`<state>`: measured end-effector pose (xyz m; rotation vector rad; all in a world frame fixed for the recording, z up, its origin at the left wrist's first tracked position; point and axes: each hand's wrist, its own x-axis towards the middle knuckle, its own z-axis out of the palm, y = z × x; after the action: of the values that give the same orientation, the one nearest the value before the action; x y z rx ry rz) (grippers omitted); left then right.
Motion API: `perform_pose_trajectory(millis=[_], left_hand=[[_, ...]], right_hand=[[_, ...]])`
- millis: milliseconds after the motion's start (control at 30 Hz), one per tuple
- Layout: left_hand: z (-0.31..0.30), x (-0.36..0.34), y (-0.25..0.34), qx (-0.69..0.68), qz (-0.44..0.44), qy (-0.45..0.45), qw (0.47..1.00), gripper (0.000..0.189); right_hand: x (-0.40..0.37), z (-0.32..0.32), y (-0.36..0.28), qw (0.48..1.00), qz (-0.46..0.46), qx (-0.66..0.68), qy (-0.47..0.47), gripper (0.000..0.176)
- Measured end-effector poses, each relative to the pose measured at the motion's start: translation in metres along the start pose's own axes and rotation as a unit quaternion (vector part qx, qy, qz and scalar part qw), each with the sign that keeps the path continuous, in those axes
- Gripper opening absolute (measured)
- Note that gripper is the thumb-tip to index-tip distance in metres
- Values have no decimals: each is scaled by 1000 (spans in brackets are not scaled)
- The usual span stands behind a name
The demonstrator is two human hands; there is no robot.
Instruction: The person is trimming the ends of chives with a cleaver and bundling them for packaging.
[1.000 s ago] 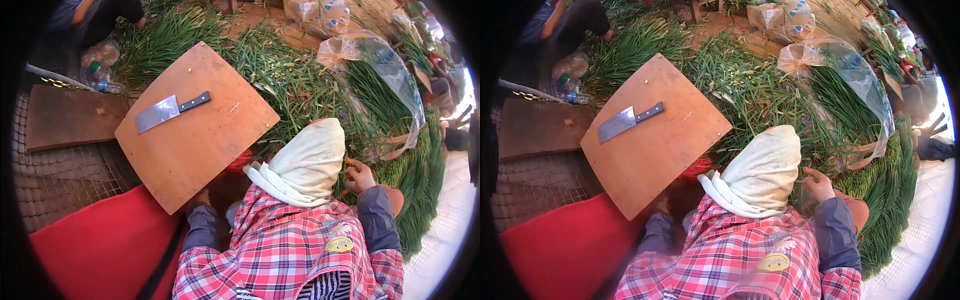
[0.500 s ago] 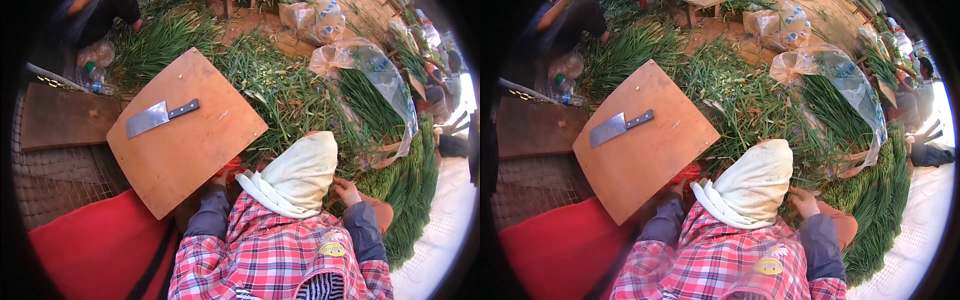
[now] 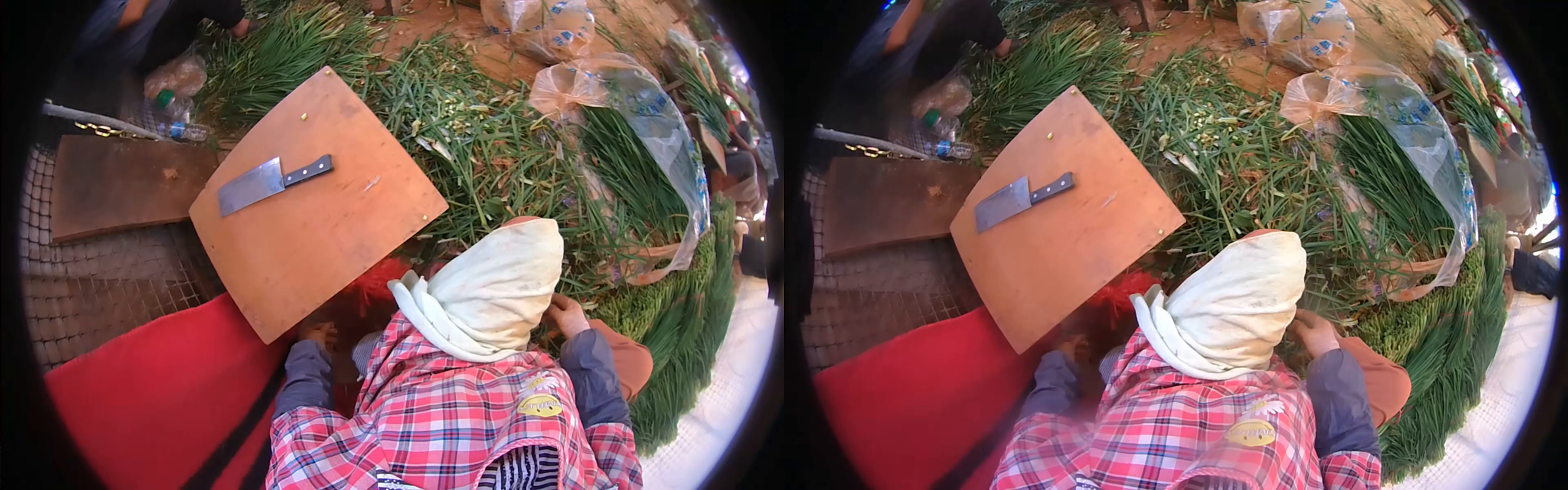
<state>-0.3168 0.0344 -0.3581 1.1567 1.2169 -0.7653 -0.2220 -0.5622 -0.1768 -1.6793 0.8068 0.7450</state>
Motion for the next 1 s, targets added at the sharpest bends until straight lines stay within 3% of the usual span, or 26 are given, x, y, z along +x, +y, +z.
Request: perform_pose_trajectory(millis=[100,200,267,300,333,400,500,600,767,933,1000], left_hand=[[12,-13,12,131,51,137,981,19],[94,-67,57,139,51,170,974,17],[132,-62,56,222,292,109,924,17],[148,-47,55,309,416,122,847,16],[175,-60,74,342,479,117,800,18],[208,-45,92,379,472,104,789,21],[236,0,107,520,465,147,702,23],[253,33,119,583,425,177,669,25],[251,58,115,609,409,202,648,27],[222,53,99,567,476,174,649,30],[208,41,88,547,502,146,654,31]], right_hand=[[7,3,1,999,-14,45,-22,32],[4,6,-3,998,-20,59,-9,34],[10,-1,14,1000,-21,21,-3,34],[12,-6,20,1000,-21,2,2,34],[9,-8,17,999,-3,-36,-7,40],[10,-11,28,997,6,-78,-9,39],[3,-7,25,995,13,-93,-18,39],[0,-9,22,991,12,-129,-23,38],[-1,-8,23,998,51,-47,13,33],[11,-12,30,998,59,-5,2,33],[14,-7,24,996,53,71,-3,35]])
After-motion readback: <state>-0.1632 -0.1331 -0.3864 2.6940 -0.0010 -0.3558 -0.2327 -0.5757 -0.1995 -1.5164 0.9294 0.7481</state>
